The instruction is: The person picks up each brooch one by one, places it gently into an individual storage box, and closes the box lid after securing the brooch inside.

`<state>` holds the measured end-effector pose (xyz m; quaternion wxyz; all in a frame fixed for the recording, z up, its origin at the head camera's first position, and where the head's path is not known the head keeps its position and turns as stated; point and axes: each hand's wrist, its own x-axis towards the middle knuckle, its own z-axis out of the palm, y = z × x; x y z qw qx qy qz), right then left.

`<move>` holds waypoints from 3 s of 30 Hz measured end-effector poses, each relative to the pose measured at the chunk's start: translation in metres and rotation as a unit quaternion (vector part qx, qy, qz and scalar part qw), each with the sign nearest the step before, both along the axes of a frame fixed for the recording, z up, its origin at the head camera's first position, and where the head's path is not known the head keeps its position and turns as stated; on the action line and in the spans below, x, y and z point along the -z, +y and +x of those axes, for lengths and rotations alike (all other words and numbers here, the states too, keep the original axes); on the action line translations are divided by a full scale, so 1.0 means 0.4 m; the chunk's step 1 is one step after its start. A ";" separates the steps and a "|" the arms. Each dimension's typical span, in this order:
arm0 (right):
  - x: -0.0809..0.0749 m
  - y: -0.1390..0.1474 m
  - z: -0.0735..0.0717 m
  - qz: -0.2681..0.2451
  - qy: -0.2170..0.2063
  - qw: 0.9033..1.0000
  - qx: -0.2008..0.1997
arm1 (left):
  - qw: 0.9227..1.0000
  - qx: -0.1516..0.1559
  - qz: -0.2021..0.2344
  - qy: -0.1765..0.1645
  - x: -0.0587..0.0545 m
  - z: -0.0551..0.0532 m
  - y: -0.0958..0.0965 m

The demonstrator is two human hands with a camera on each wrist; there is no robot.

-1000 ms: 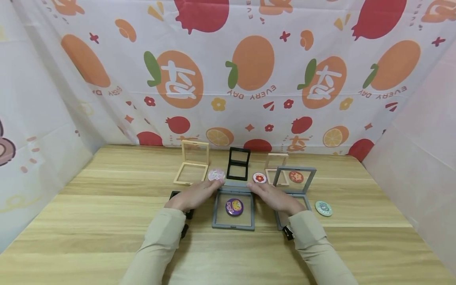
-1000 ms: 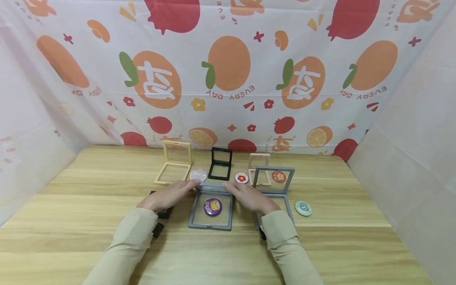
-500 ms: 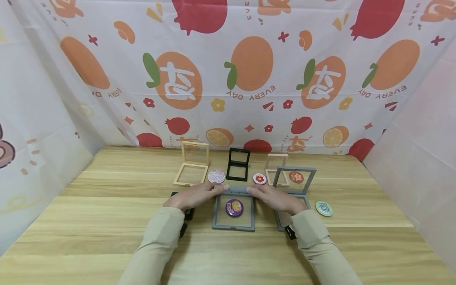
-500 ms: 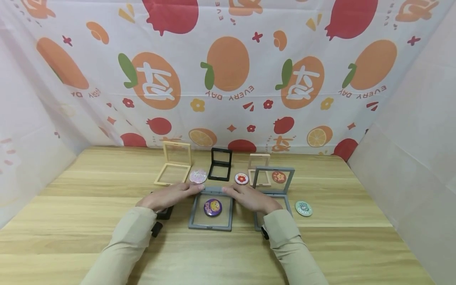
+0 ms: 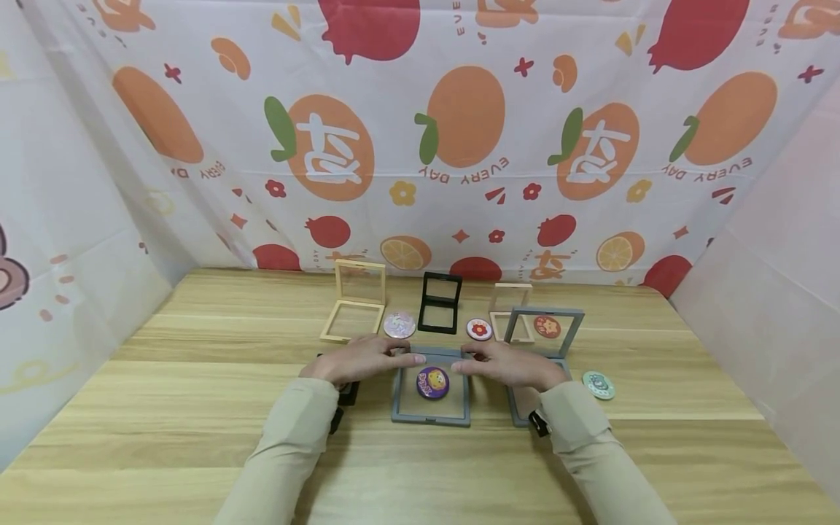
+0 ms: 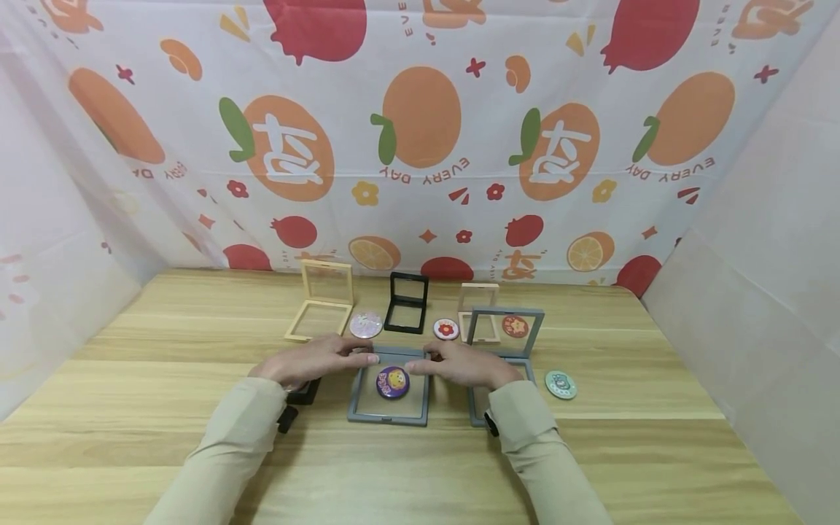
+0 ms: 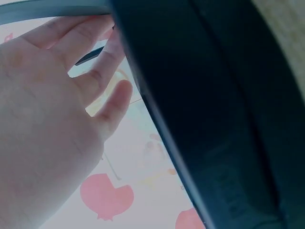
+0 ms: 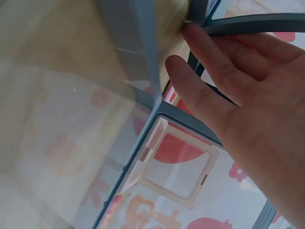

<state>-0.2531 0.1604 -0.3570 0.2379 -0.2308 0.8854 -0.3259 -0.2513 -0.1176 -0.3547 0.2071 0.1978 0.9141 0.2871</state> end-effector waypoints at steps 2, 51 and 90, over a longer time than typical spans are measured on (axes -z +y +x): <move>-0.003 -0.001 -0.006 0.006 0.003 1.000 -0.011 | 1.000 0.002 -0.003 0.001 0.000 0.000 -0.001; -0.036 -0.047 -0.039 0.127 -0.012 0.988 -0.091 | 0.989 0.060 -0.136 -0.028 -0.053 -0.027 0.059; -0.018 -0.107 0.008 0.261 0.156 0.945 -0.124 | 0.978 0.053 -0.201 0.025 -0.061 0.011 0.121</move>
